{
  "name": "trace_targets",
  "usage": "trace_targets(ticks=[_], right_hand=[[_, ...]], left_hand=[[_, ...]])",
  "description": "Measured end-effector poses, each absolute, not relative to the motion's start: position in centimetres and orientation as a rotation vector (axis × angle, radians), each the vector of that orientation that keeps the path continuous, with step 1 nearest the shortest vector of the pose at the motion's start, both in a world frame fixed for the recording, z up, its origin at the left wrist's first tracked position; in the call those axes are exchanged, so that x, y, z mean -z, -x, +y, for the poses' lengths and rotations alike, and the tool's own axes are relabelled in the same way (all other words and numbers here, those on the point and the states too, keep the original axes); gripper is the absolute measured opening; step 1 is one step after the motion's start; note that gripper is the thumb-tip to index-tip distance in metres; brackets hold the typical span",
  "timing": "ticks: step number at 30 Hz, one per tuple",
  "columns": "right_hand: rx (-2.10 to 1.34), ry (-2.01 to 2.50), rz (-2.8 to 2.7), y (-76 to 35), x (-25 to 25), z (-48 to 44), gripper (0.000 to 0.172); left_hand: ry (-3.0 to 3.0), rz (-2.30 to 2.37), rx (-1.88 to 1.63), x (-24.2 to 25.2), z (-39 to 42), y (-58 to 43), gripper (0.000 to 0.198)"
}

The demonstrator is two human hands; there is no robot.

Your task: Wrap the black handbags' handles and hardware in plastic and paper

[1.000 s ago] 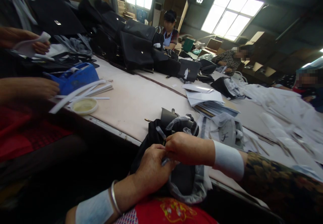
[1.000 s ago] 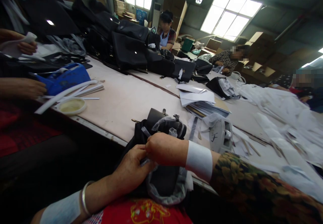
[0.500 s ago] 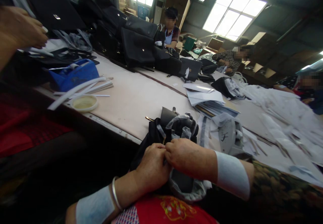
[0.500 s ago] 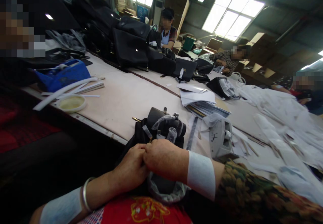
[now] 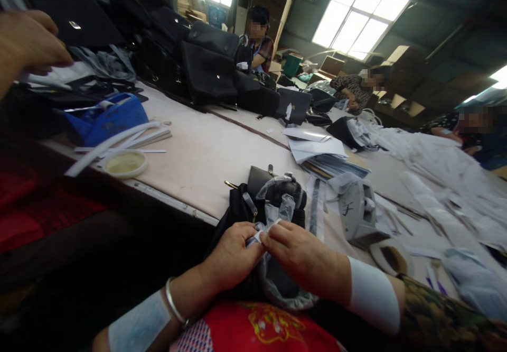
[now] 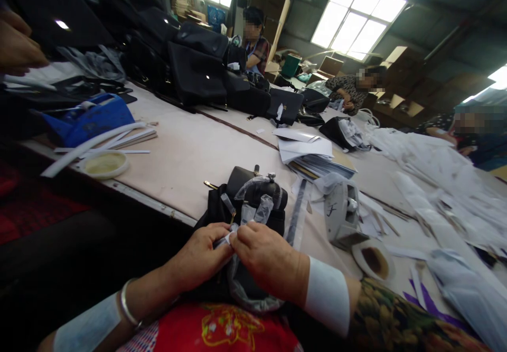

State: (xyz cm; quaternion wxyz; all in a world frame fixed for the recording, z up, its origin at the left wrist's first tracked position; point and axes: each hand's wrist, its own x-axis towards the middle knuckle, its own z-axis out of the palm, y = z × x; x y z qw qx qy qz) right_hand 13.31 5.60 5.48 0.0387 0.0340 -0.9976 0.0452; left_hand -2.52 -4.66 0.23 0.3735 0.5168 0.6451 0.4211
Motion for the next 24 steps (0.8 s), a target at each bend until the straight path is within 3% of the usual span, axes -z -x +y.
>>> trace_targets(ticks=[5, 12, 17, 20, 24], right_hand=[[0.023, -0.137, -2.844, -14.4, -3.1, 5.7, 0.028], [0.124, -0.041, -2.694, -14.3, -2.4, 5.5, 0.024], [0.012, 0.073, -2.632, -14.8, -2.4, 4.2, 0.023], [-0.142, 0.304, -2.543, -17.4, -3.8, 4.8, 0.025], [-0.263, 0.975, -2.159, -24.5, -6.8, 10.2, 0.022]], left_hand=[[-1.309, 1.612, -1.031, -0.1, -4.7, 3.1, 0.020], [-1.146, 1.468, -1.110, -0.2, -4.8, 3.1, 0.036], [-1.144, 1.516, -1.124, -0.6, -4.9, 2.6, 0.034], [-1.136, 1.571, -1.091, -1.0, -4.9, 2.5, 0.035], [-1.115, 1.615, -1.031, -0.5, -4.9, 2.5, 0.044]])
